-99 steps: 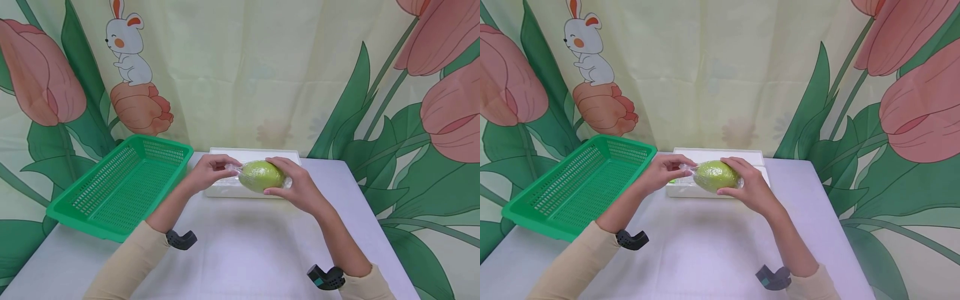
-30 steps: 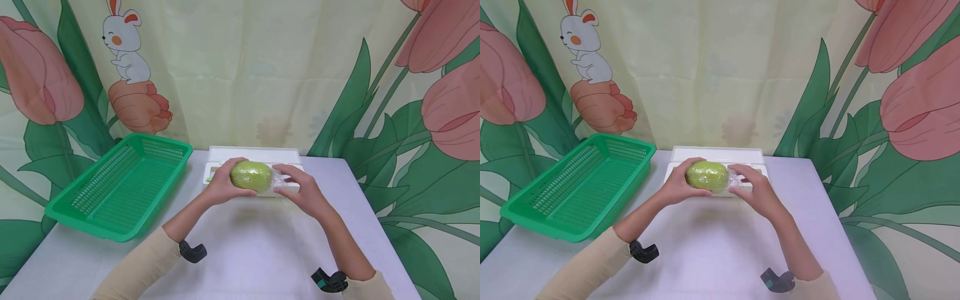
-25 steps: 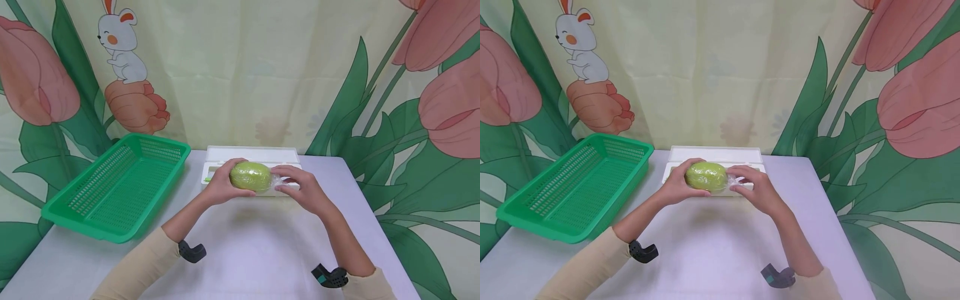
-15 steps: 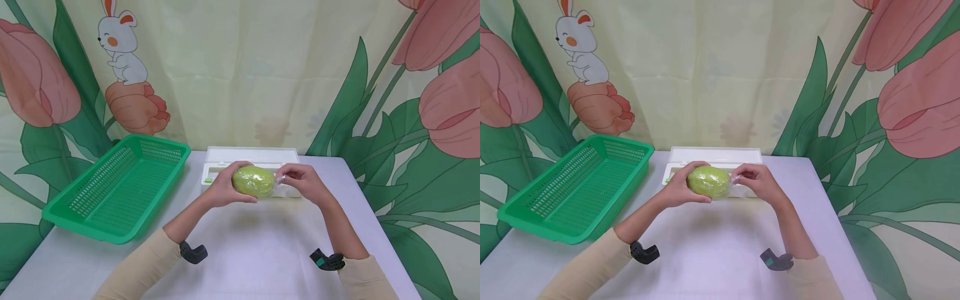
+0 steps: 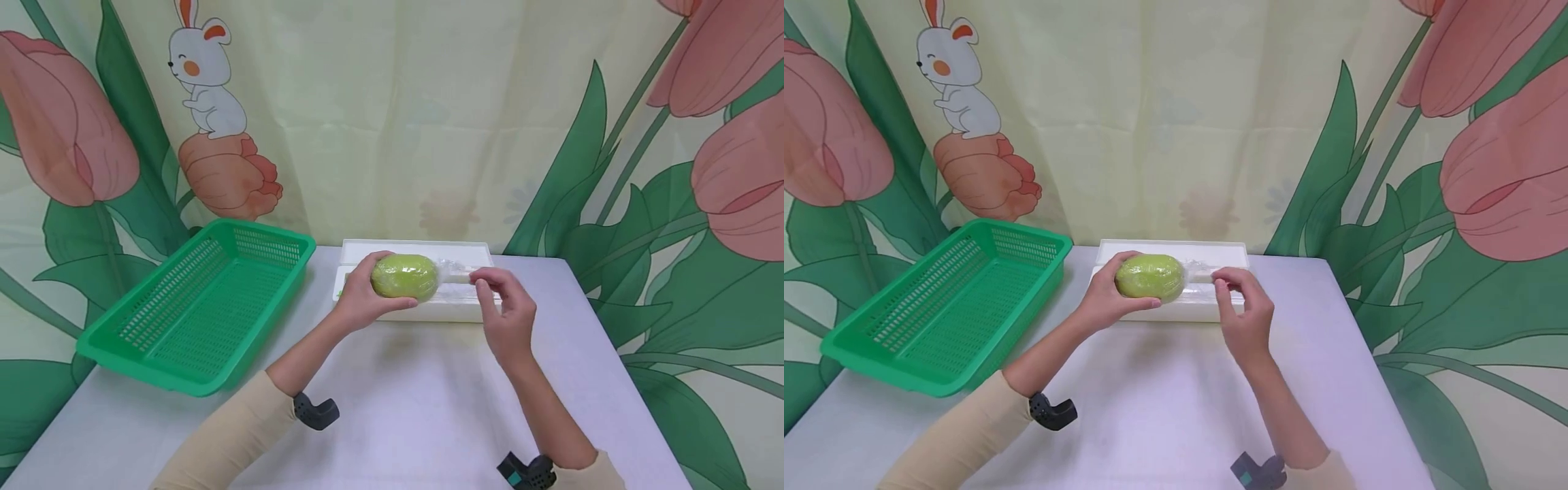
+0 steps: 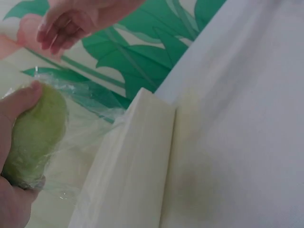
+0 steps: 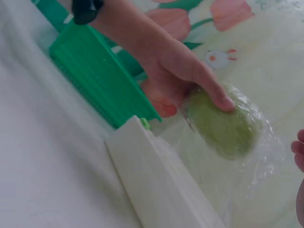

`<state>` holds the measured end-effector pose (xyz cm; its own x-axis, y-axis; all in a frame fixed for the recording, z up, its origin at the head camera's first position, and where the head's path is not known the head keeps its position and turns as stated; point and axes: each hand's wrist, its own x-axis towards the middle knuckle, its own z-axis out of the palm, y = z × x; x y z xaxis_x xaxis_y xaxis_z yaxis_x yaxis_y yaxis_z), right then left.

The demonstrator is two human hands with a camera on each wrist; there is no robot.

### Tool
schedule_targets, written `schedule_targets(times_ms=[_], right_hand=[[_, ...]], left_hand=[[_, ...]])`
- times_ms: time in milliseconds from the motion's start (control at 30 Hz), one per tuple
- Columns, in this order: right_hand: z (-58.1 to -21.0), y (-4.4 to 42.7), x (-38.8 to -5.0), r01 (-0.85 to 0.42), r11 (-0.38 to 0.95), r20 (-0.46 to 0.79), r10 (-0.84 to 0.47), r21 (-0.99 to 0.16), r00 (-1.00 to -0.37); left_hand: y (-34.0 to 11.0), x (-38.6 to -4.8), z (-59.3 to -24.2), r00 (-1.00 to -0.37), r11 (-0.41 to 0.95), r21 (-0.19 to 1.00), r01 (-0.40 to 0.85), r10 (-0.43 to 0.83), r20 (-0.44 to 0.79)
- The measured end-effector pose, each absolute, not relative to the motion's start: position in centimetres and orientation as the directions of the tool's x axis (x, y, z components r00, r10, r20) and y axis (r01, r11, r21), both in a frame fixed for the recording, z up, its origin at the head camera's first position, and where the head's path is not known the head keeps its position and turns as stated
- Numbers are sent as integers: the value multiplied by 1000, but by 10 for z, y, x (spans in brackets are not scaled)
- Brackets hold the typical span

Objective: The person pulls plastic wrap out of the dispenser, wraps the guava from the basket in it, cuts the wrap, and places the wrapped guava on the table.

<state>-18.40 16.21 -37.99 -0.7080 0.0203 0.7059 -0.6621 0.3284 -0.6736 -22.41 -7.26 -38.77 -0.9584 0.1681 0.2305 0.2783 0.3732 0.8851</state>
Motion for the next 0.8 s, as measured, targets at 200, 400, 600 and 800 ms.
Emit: schedule_targets(times_ms=[200, 400, 600, 800], right_hand=[[-388, 136, -167, -446, 551, 451, -136, -706, -882], [-387, 127, -178, -346, 438, 290, -190, -830, -938], [-383, 130, -186, -367, 403, 309, -203, -838, -929], [-384, 129, -190, -357, 457, 315, -168, -815, -934]], left_hand=[[-69, -222, -387, -960, 371, 887, 276, 143, 240], [-62, -217, -385, -910, 347, 853, 390, 285, 300], [-63, -221, -383, -883, 309, 848, 430, 338, 325], [-65, -225, -383, -868, 324, 838, 440, 392, 305]])
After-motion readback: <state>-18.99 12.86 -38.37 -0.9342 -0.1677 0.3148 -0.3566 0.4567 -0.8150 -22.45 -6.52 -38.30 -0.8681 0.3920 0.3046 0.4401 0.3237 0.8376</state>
